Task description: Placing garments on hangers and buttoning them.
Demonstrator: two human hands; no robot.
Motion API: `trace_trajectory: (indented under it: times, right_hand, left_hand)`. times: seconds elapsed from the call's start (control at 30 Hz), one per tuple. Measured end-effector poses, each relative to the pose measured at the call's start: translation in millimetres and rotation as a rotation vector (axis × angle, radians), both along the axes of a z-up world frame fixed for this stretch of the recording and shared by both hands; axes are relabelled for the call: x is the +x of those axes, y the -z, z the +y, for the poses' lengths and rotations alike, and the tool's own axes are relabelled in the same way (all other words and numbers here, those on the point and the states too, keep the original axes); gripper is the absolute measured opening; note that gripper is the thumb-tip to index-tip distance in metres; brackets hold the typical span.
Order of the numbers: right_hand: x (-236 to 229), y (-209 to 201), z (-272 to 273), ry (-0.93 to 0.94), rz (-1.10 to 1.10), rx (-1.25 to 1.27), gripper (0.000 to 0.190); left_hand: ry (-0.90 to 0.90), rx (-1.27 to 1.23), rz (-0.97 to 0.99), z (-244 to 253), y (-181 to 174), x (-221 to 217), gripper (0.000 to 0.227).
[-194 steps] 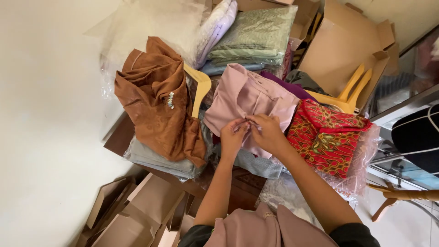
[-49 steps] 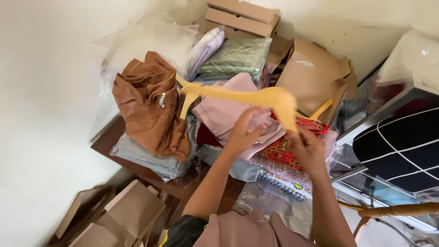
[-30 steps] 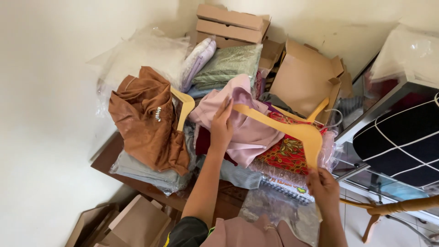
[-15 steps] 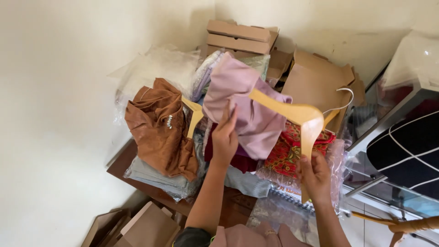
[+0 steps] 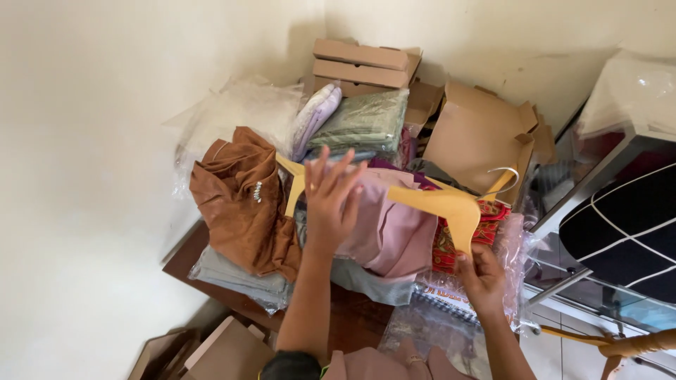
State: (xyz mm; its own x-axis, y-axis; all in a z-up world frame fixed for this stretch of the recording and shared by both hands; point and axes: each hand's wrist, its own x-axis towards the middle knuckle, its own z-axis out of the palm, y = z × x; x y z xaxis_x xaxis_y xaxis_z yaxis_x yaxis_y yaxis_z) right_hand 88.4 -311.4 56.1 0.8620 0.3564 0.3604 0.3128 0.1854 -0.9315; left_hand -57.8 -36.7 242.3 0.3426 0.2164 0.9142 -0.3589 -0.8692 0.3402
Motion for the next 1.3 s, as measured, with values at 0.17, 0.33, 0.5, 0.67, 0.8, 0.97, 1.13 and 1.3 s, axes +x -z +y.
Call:
trace_trajectory:
  times: [0.17, 0.33, 0.5, 0.67, 0.8, 0.97, 1.13, 1.3]
  right_hand:
    - [5, 0, -14, -0.023, -0.064, -0.079, 0.015]
    - [15, -25, -21, 0.036, -0.191, -0.229, 0.019]
    - [10, -55, -11, 0.12, -0.231, -0.337, 0.021]
    - [-20, -95, 20, 0.556, -0.866, -0.27, 0.027]
    - [-7, 32, 21, 0.65, -1.142, -0.206, 0.045]
    - [-35, -4, 67, 0.711, -0.956, -0.461, 0.068]
    - [72, 54, 23, 0.086, 0.111, -0.116, 0.036]
    - [80, 5, -27, -0.464, 0.681, 0.262, 0.033]
  left_hand:
    - [-0.148, 0.214, 0.302, 14, -14, 1, 0.022]
    - [0.019, 0.244, 0.39, -4, 16, 18, 0.024]
    - [0.056, 0.234, 0.55, -14, 11, 25, 0.03]
    - [-0.015, 0.15, 0.295, 0, 18, 25, 0.025]
    - [-0.053, 0.043, 0.264, 12, 17, 16, 0.026]
    - [-0.053, -0.037, 0.261, 18, 26, 18, 0.024]
    - [-0.081, 0.006, 0.264, 30, 43, 23, 0.031]
    - [-0.125, -0.085, 0.304, 47, 61, 30, 0.038]
